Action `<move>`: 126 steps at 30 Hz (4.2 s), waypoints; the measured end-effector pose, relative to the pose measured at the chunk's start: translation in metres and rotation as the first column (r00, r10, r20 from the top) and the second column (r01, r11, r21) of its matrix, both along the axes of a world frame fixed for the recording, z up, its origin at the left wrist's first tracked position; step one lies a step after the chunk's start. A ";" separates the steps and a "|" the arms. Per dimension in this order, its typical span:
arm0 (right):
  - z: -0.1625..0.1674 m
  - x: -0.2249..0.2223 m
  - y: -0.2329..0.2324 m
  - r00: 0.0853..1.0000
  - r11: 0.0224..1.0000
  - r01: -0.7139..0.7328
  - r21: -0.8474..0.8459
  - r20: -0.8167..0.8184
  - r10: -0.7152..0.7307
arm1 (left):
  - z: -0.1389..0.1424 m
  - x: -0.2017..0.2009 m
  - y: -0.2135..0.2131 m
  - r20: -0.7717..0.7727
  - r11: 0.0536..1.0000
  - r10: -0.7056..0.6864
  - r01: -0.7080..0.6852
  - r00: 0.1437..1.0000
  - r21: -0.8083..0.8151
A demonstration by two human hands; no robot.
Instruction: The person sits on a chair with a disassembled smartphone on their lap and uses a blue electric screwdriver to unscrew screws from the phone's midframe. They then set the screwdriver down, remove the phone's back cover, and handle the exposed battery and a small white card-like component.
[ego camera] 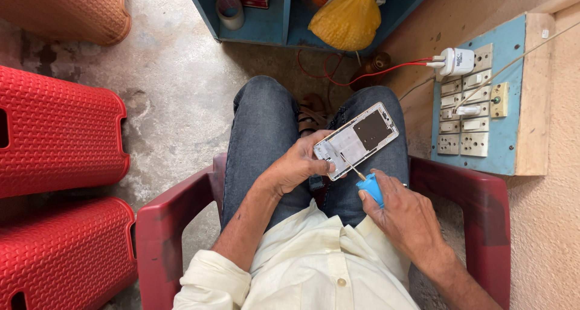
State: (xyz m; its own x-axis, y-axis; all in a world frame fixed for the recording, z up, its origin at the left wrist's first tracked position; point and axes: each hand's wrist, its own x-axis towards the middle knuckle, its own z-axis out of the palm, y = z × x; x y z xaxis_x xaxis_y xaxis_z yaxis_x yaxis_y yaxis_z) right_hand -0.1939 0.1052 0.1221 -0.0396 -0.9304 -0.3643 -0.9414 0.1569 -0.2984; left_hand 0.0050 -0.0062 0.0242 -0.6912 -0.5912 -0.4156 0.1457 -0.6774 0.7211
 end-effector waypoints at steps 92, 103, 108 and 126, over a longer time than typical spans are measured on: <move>0.000 -0.002 -0.001 0.998 1.000 0.009 -0.029 -0.067 -0.011 | 0.000 0.001 -0.001 -0.006 1.000 -0.014 0.014 1.000 -0.020; 0.003 0.002 0.000 0.999 0.999 0.011 -0.044 -0.033 -0.012 | -0.003 0.002 0.000 -0.031 1.000 -0.003 0.002 1.000 -0.011; 0.005 -0.002 -0.002 0.996 0.998 0.025 -0.061 -0.083 -0.030 | -0.003 0.001 0.000 -0.049 1.000 -0.006 0.006 0.999 0.007; 0.006 -0.002 -0.001 0.996 0.997 0.029 -0.068 -0.079 -0.035 | -0.005 0.002 0.001 -0.070 1.000 0.003 -0.004 0.998 -0.008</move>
State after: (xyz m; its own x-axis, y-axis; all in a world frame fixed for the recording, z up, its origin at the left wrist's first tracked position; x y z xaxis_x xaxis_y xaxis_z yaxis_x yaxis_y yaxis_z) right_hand -0.1954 0.1046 0.1279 -0.0964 -0.9502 -0.2963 -0.9575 0.1698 -0.2332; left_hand 0.0067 -0.0051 0.0190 -0.7165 -0.5966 -0.3615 0.1983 -0.6710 0.7145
